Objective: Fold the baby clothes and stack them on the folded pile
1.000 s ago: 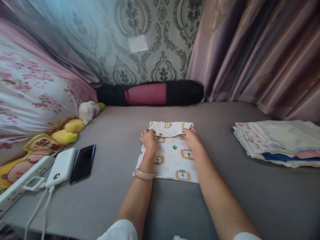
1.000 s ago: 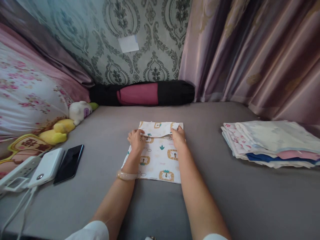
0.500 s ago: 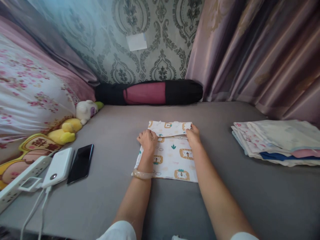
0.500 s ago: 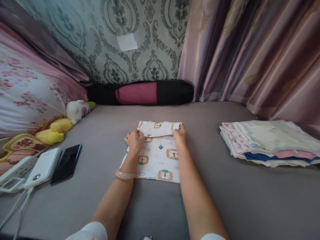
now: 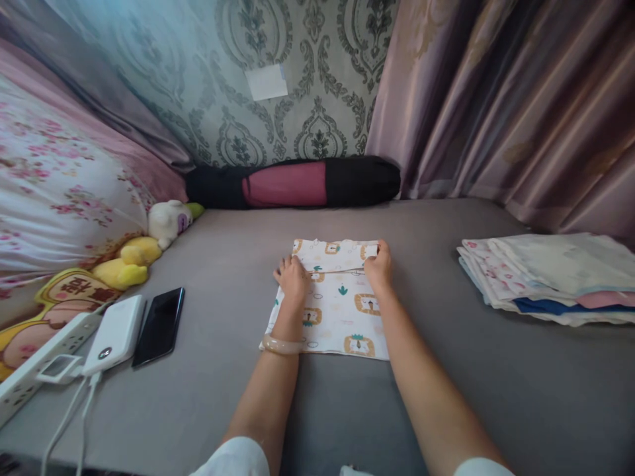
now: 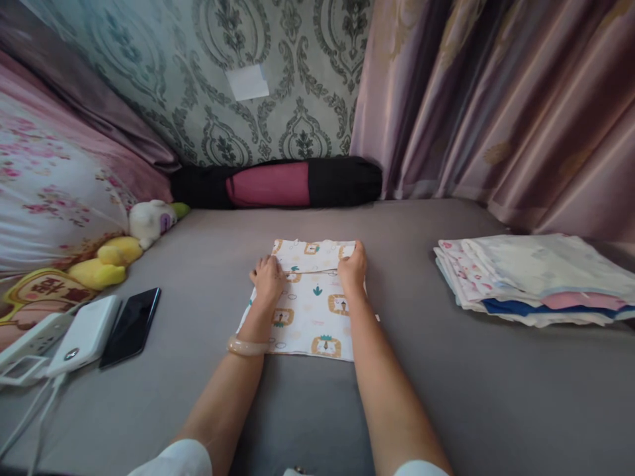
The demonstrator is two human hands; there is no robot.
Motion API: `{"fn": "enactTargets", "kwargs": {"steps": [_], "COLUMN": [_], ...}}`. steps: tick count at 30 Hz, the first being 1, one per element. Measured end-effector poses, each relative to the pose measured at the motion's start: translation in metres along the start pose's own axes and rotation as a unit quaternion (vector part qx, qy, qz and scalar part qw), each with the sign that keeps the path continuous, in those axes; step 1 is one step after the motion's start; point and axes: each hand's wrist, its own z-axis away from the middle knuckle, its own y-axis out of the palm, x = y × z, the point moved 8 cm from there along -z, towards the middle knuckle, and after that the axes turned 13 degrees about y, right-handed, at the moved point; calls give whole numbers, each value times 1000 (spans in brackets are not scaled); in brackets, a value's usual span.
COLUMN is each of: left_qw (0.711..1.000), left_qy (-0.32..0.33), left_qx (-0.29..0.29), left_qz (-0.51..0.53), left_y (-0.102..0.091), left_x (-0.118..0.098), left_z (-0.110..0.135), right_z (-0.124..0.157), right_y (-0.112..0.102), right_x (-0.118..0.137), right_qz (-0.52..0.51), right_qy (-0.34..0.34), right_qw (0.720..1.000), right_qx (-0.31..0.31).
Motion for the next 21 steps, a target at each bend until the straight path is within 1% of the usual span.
{"fn": "enactTargets", "kwargs": {"steps": [2, 3, 5, 7, 9, 12, 16, 21], "left_qw": [1000, 999, 993, 981, 973, 970, 971, 969], "left_qy": [22, 47, 117, 184, 222, 232, 229, 236], "left_qx": [-2, 2, 21, 47, 64, 66, 63, 71], "left_qz": [-2, 1, 13, 24, 28, 25, 25, 12], "left_y": [-2, -2, 2, 11, 19, 28, 37, 41], "left_x": [-11, -20, -43, -63, -72, -67, -51, -48], "left_z": [-4, -8, -14, -20, -24, -29, -31, -32], "right_z": [15, 24, 42, 56, 64, 67, 63, 61], "right_y": [0, 5, 22, 43, 59, 68, 70, 74], "right_x": [19, 29, 43, 49, 52, 55, 50, 45], "right_qz": [86, 130, 211, 275, 318, 338, 335, 345], "right_qy": [-78, -118, -181, -211, -219, -236, -239, -230], "right_qw": [993, 984, 960, 933, 912, 898, 898, 896], "right_qx": [-13, -6, 36, 94, 138, 156, 157, 159]}}
